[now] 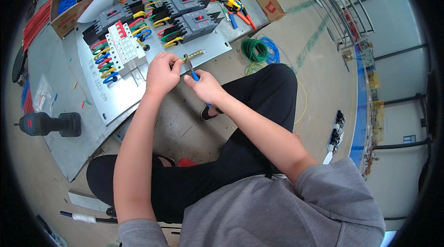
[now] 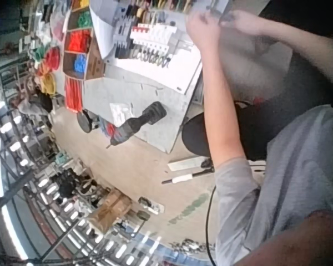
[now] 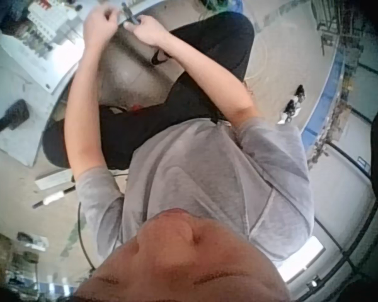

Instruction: The person sits on a low stool and wires an electrical panel, using pliers to strip wires and a cordless drill to tighten terminal screws. The person handles multiple colored wires and connects them to a terminal block.

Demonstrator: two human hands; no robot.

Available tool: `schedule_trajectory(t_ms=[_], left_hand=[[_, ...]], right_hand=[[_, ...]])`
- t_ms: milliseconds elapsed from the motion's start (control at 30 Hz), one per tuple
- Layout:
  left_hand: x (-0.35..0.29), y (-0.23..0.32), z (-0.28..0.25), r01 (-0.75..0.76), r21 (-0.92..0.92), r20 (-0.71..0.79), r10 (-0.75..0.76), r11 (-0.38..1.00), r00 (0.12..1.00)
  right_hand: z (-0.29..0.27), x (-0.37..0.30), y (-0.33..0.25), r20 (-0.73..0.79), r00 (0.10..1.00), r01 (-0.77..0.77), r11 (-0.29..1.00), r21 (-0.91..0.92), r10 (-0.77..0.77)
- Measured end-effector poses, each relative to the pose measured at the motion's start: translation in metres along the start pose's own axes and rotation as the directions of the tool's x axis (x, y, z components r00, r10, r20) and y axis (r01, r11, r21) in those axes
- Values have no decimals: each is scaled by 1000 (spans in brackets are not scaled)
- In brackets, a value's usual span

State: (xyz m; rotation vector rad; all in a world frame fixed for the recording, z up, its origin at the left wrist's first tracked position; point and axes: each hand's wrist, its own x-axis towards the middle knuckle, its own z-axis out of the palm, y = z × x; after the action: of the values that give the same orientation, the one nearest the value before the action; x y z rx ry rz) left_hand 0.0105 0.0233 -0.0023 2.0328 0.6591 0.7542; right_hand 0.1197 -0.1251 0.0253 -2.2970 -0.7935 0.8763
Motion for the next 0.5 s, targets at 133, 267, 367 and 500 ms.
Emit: schedule_trajectory(t_ms=[133, 267, 367, 500], left_hand=[[0, -3, 0, 9, -12, 5, -9, 1000, 1000], [0, -3, 3, 15, -31, 0, -15, 999, 1000], [-2, -10, -1, 2, -19, -9, -2, 1000, 1000], [0, -2, 4, -13, -21, -6, 13, 1000, 1000]], right_hand=[[7, -3, 9, -121, 987, 111, 993, 28, -107], [19, -12, 53, -112, 994, 29, 930, 367, 13], [21, -33, 40, 94, 984, -170, 646, 744, 152], [19, -19, 64, 26, 999, -48, 862, 504, 41]])
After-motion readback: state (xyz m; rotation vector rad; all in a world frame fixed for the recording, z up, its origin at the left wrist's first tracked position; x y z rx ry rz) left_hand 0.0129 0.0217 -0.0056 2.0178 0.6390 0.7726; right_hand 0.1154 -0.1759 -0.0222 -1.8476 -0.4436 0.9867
